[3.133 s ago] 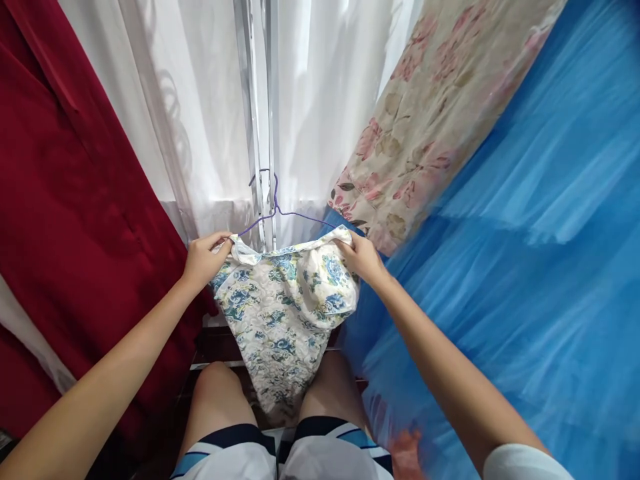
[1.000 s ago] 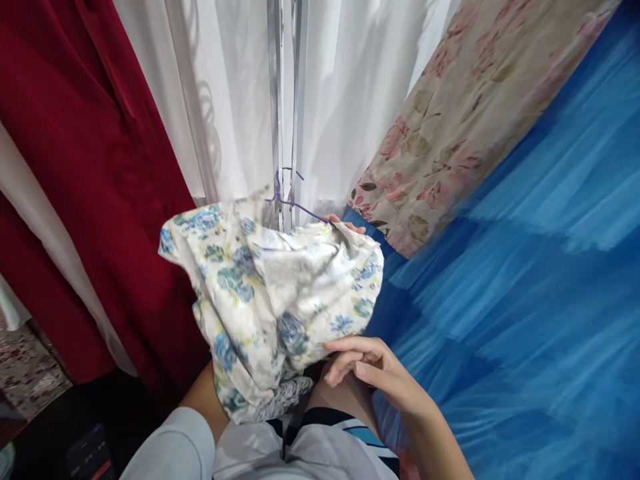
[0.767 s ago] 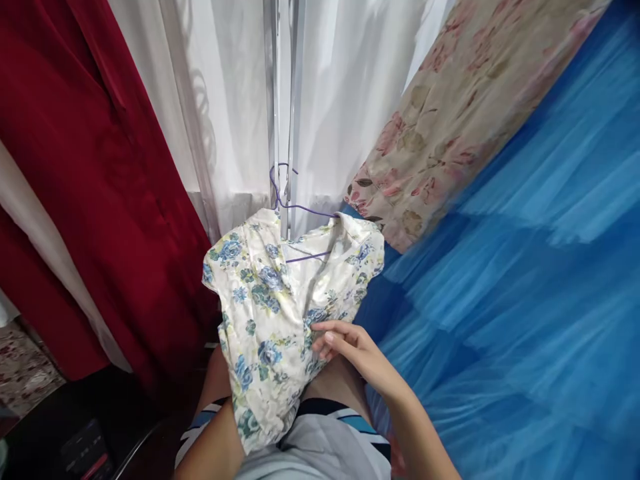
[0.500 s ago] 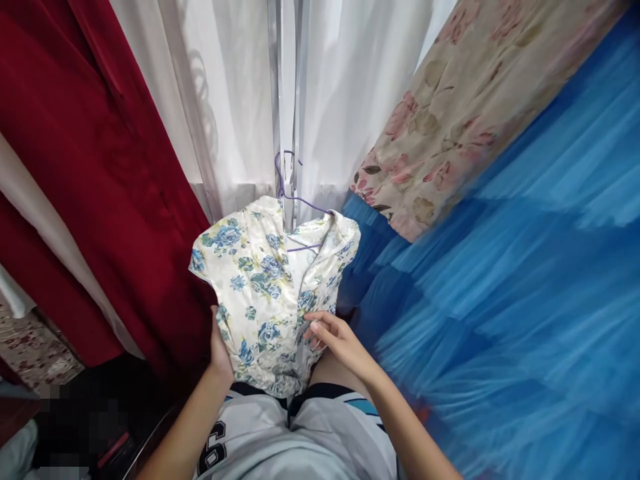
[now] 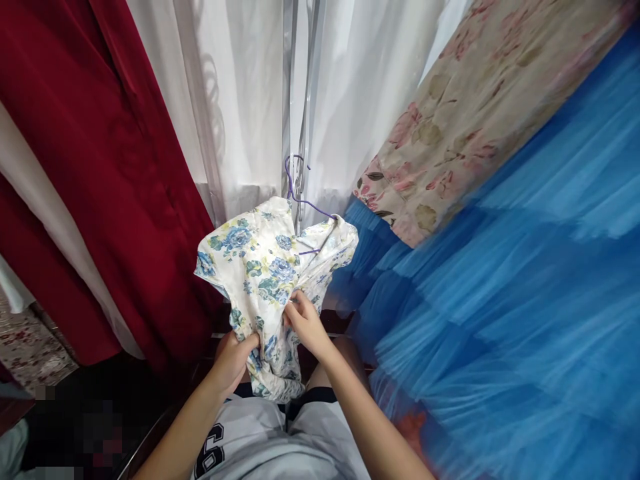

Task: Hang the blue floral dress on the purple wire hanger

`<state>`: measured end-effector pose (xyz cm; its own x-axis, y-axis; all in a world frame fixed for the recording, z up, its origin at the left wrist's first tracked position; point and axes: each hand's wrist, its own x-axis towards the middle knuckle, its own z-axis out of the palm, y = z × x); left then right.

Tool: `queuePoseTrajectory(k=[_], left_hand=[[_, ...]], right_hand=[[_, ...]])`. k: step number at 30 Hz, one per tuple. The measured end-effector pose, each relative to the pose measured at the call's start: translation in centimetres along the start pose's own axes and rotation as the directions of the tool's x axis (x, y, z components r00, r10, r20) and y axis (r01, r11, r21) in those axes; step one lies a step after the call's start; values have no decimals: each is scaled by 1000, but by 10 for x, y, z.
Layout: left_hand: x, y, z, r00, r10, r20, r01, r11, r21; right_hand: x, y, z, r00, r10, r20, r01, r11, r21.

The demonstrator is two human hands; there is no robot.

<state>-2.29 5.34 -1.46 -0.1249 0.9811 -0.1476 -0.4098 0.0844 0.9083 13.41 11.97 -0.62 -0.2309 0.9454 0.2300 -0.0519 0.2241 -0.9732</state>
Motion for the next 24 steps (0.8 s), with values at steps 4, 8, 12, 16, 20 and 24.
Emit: queuePoseTrajectory(k=[4, 8, 12, 16, 20, 24], left_hand=[[5, -2, 3, 1000, 16, 18, -15, 998, -62], [23, -4, -7, 988, 76, -138, -89, 991, -96], [40, -12, -17, 769, 456, -447, -477, 876, 72], [29, -23, 1, 711, 702, -37, -624, 654, 427], [11, -31, 24, 813, 512, 278, -579, 660, 479], [11, -30, 33, 812, 527, 249, -580, 683, 444]], right_hand=[[3, -2, 14, 1000, -15, -17, 17, 991, 132], [-9, 0, -1, 994, 98, -57, -76, 951, 300], [-26, -1, -12, 977, 150, -152, -79, 915, 397], [-36, -8, 1, 989, 122, -80, -95, 956, 278], [-38, -20, 8, 996, 68, -51, -58, 982, 182], [-27, -38, -3, 997, 53, -53, -44, 988, 145]])
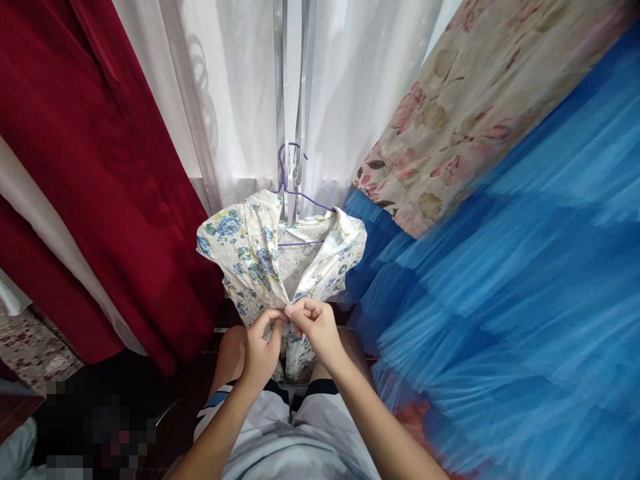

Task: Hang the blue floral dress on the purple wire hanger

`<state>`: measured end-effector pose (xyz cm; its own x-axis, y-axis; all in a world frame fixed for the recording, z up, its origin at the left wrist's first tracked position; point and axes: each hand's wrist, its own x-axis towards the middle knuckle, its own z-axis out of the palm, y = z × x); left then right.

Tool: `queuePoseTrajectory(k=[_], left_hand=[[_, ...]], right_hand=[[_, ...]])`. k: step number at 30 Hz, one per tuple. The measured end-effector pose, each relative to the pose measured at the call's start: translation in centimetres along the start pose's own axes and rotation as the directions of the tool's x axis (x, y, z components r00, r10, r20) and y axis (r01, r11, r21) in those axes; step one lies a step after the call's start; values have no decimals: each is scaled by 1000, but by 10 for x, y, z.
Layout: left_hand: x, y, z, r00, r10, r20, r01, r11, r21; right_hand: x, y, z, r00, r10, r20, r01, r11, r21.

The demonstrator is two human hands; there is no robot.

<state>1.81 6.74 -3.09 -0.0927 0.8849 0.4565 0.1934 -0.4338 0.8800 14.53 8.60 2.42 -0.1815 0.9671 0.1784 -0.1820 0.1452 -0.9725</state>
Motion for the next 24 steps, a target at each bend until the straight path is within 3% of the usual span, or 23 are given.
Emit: queuePoseTrajectory(k=[3, 6, 10, 14, 19, 21, 24], left_hand=[[11, 5, 3, 998, 47, -47, -49, 998, -41], [21, 10, 4, 995, 81, -54, -77, 995, 69], [19, 9, 2, 995, 96, -9, -94, 984, 152], [4, 4, 7, 997, 74, 22, -77, 981, 179], [-9, -3, 17, 998, 17, 61, -27, 985, 168], [-9, -9, 17, 998, -13, 69, 2, 987, 159], [5, -10, 9, 998, -20, 54, 13, 991, 134]], right_hand=[[9, -8, -6, 999, 28, 44, -27, 999, -37], [8, -3, -6, 991, 77, 110, -71, 996, -58], [9, -2, -5, 999, 28, 37, -28, 999, -21], [50, -42, -5, 991, -91, -95, 89, 995, -35], [130, -113, 1, 981, -163, -105, 159, 986, -38], [143, -127, 6, 987, -139, -78, 135, 990, -50], [135, -128, 11, 983, -178, -48, 174, 982, -73]])
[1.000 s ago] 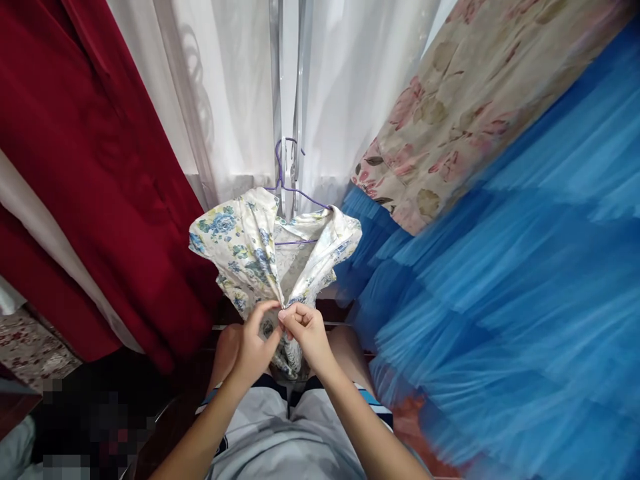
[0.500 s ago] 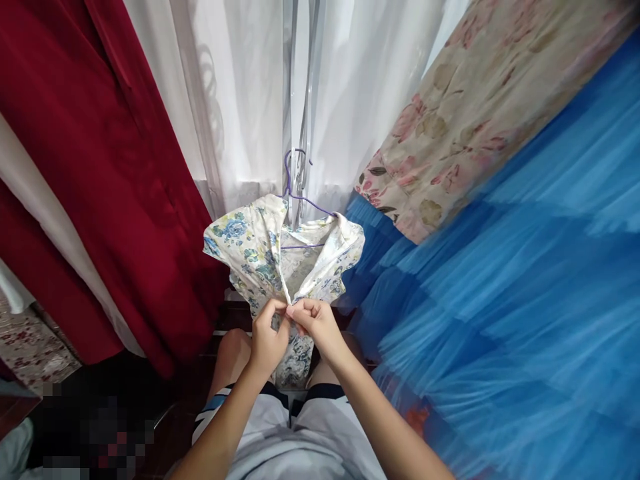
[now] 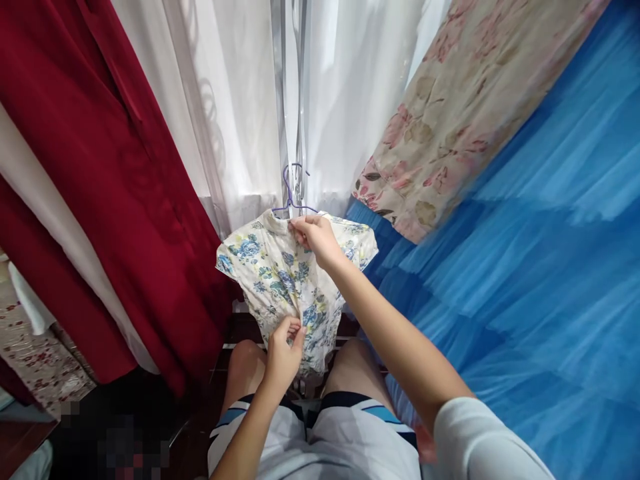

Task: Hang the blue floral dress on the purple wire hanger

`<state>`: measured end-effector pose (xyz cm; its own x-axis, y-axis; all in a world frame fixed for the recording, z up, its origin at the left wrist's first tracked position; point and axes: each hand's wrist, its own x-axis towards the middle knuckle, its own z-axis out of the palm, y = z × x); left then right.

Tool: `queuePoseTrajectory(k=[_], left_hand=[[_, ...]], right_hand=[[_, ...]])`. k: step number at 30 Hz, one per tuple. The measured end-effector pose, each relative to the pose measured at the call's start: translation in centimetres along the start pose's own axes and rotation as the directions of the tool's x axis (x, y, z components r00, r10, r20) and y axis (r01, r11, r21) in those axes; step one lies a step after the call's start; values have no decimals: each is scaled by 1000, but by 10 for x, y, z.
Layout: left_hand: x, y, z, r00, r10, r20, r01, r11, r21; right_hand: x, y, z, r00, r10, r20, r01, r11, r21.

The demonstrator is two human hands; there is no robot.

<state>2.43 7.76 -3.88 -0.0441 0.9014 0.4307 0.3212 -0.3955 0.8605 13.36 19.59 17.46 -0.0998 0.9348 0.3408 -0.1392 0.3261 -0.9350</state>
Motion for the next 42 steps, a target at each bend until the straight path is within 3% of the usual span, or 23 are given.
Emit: queuePoseTrajectory(k=[2, 5, 8, 10, 13, 16, 19, 23, 25, 27, 29, 31, 33, 37, 39, 42], left_hand=[[22, 10, -13, 998, 49, -47, -51, 998, -34], [74, 47, -36, 977, 180, -110, -188, 980, -63], [129, 91, -54, 934, 350, -72, -350, 937, 8], [155, 109, -59, 888, 460, -2, -455, 879, 143], [170, 117, -56, 825, 559, 88, -550, 757, 353], [170, 115, -55, 818, 575, 21, -540, 753, 376], [180, 114, -76, 813, 540, -216, -479, 832, 279], [206, 89, -134, 736, 384, -557, -378, 916, 131], [212, 61, -156, 706, 227, -670, -315, 949, -10], [207, 28, -162, 701, -92, -707, -167, 943, -289], [191, -2, -151, 699, -371, -611, 21, 865, -501], [170, -24, -129, 728, -472, -497, 147, 816, -559], [150, -36, -102, 787, -501, -359, 243, 787, -567], [124, -31, -54, 885, -449, -123, 307, 762, -571], [118, -18, -35, 920, -386, -69, 273, 757, -593], [103, 14, -8, 979, -203, -5, 158, 775, -612]], right_hand=[[-14, 3, -1, 999, -52, -11, 52, 999, 8], [-30, 5, -7, 995, -99, 10, 99, 995, -15], [-34, 6, -11, 985, -165, 54, 170, 981, -93], [-33, 9, -14, 979, -195, 64, 201, 972, -121], [-30, 23, -15, 968, -251, 8, 249, 954, -167], [-29, 46, -13, 950, -308, -55, 285, 925, -250], [-31, 69, -11, 960, -271, -63, 241, 923, -301], [-44, 87, -18, 985, -169, -44, 151, 951, -268], [-54, 91, -21, 991, -129, -20, 121, 965, -232], [-63, 93, -22, 994, -106, 18, 108, 970, -219], [-70, 96, -22, 995, -95, 38, 102, 971, -218], [-74, 102, -27, 998, -71, -1, 69, 980, -188], [-78, 111, -41, 994, -27, -110, 12, 990, -138], [-94, 138, -87, 957, 17, -290, -56, 990, -128], [-111, 153, -107, 959, 55, -277, -102, 982, -157], [-141, 168, -121, 973, 175, -150, -204, 956, -212]])
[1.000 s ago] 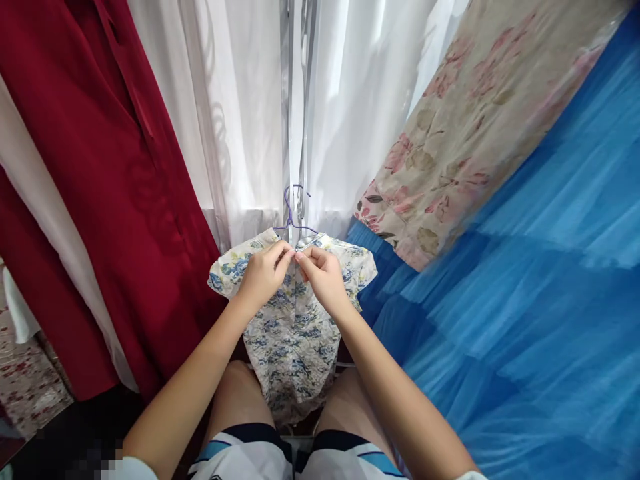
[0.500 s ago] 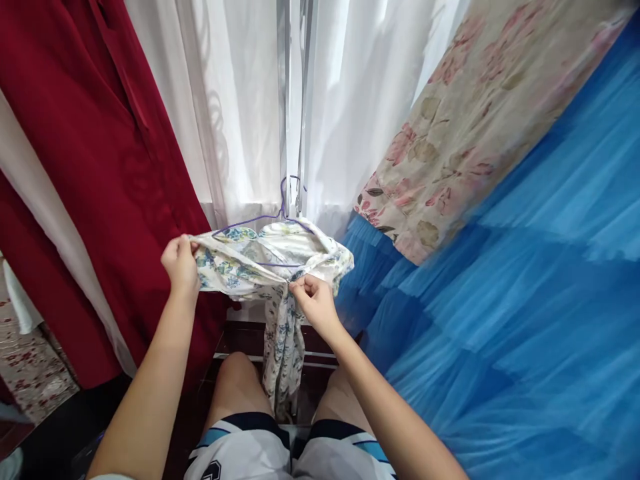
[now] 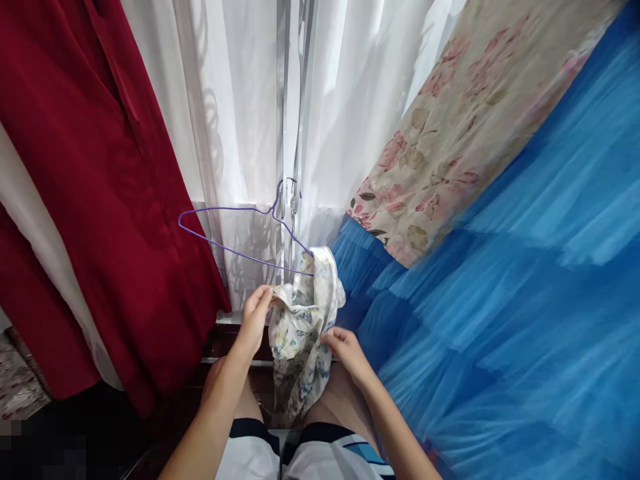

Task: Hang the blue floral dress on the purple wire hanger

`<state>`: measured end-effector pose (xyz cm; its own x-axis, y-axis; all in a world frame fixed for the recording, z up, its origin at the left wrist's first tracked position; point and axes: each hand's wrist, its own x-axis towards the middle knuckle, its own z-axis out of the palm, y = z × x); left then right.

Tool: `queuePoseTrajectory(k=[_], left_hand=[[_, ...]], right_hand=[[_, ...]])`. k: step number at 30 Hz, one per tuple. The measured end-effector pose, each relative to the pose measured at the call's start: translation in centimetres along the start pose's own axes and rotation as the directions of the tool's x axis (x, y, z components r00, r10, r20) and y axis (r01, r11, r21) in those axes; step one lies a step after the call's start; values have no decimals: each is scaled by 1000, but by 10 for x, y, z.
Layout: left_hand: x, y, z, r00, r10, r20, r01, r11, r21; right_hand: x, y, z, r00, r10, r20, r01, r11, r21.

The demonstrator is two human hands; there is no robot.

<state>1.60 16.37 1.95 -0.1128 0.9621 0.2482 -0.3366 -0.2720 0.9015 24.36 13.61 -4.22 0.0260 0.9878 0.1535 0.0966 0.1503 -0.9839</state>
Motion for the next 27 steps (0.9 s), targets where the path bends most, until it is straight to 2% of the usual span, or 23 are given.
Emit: queuePoseTrajectory(k=[2, 4, 6, 7, 9, 11, 12, 14, 15, 17, 18, 19, 20, 22, 24, 25, 27], left_hand=[[-21, 7, 25, 987, 75, 141, -83, 995, 57], [-43, 15, 47, 955, 88, 283, -131, 982, 136], [-62, 21, 63, 907, 77, 414, -174, 964, 201], [-68, 24, 69, 883, 82, 462, -210, 949, 234], [-73, 27, 74, 861, 123, 493, -308, 899, 313], [-71, 26, 70, 867, 177, 467, -373, 851, 370], [-69, 24, 65, 870, 173, 461, -365, 855, 368], [-70, 15, 49, 852, 45, 522, -242, 918, 315], [-74, 8, 41, 815, -59, 576, -137, 947, 291], [-88, -10, 23, 700, -268, 662, 61, 946, 318], [-96, -19, 16, 657, -348, 668, 111, 922, 372], [-104, -27, 9, 634, -402, 660, 116, 894, 433], [-111, -34, 4, 622, -431, 654, 89, 869, 488], [-114, -39, -2, 618, -443, 649, -8, 823, 569], [-102, -32, -6, 645, -429, 632, -99, 773, 626], [-91, -24, -7, 678, -409, 611, -135, 748, 650], [-65, -2, -10, 773, -303, 557, -203, 714, 670]], right_hand=[[-18, 3, 0, 996, 14, 93, -6, 997, -80], [-33, -6, 5, 983, -38, 180, 63, 989, -137], [-44, -24, 13, 957, -96, 275, 131, 985, -114], [-48, -35, 16, 947, -100, 307, 128, 989, -70], [-55, -52, 20, 942, -60, 330, 52, 998, 33], [-60, -64, 18, 929, 31, 369, -80, 990, 118], [-62, -68, 14, 905, 78, 418, -150, 979, 141], [-67, -74, 6, 844, 136, 519, -228, 967, 117], [-68, -77, 1, 823, 144, 549, -224, 971, 82], [-70, -84, -9, 814, 130, 566, -153, 988, -6], [-69, -87, -14, 818, 123, 562, -114, 992, -50], [-68, -91, -19, 827, 122, 548, -89, 992, -86], [-65, -94, -24, 842, 128, 524, -79, 990, -116], [-54, -101, -36, 908, 106, 406, -53, 989, -141], [-34, -110, -50, 976, 2, 216, 25, 992, -120], [-20, -116, -58, 991, -71, 114, 84, 991, -107], [18, -131, -72, 979, -197, -53, 192, 978, -84]])
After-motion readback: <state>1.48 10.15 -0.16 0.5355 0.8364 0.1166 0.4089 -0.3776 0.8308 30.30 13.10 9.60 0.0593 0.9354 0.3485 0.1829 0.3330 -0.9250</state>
